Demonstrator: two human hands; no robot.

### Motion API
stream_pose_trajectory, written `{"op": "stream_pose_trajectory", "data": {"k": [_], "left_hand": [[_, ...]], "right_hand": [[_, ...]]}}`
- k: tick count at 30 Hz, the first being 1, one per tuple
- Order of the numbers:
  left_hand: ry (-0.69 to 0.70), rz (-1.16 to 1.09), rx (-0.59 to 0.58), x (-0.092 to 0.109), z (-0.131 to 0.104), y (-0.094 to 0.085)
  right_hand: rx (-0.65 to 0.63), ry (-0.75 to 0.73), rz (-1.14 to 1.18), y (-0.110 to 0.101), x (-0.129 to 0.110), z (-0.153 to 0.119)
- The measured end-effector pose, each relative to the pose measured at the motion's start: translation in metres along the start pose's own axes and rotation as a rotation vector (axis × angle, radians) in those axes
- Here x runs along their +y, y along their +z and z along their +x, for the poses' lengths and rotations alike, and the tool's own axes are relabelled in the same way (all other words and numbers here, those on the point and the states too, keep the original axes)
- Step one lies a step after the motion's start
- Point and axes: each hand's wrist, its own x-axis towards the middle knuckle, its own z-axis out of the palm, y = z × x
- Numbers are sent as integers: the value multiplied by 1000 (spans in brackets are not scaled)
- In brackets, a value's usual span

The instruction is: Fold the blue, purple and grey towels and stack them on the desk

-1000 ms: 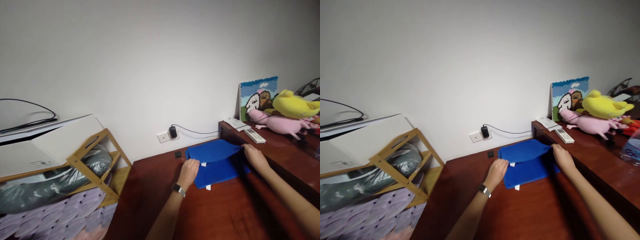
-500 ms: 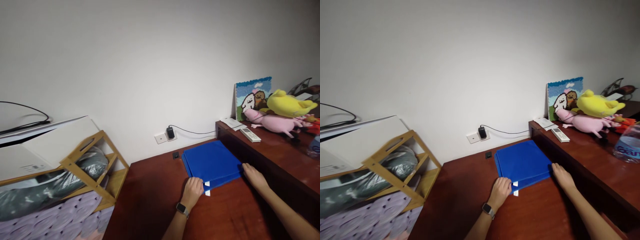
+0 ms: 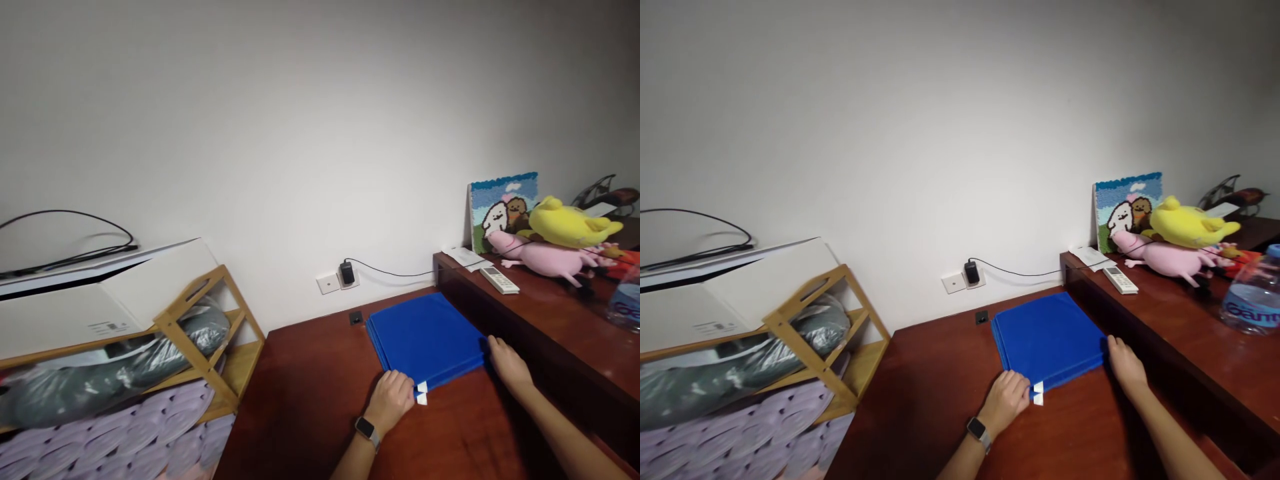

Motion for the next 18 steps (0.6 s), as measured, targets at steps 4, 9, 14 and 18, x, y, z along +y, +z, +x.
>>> {"op": "stream_pose_trajectory", "data": {"k": [4,9,14,18], "left_hand": [[30,-27,-14,9,-4,0],[-200,-65,117,-5,18,-30],[-169,-103,337,-44,75,-118],[-197,-221,477,-62,114,-194]], "right_hand": [[-38,45,99,-8,1,0],[126,-10,278,-39,4,-3],[600,-239,490,-137,-5,-7],[789,-251,534,-225,-5,-1]]}}
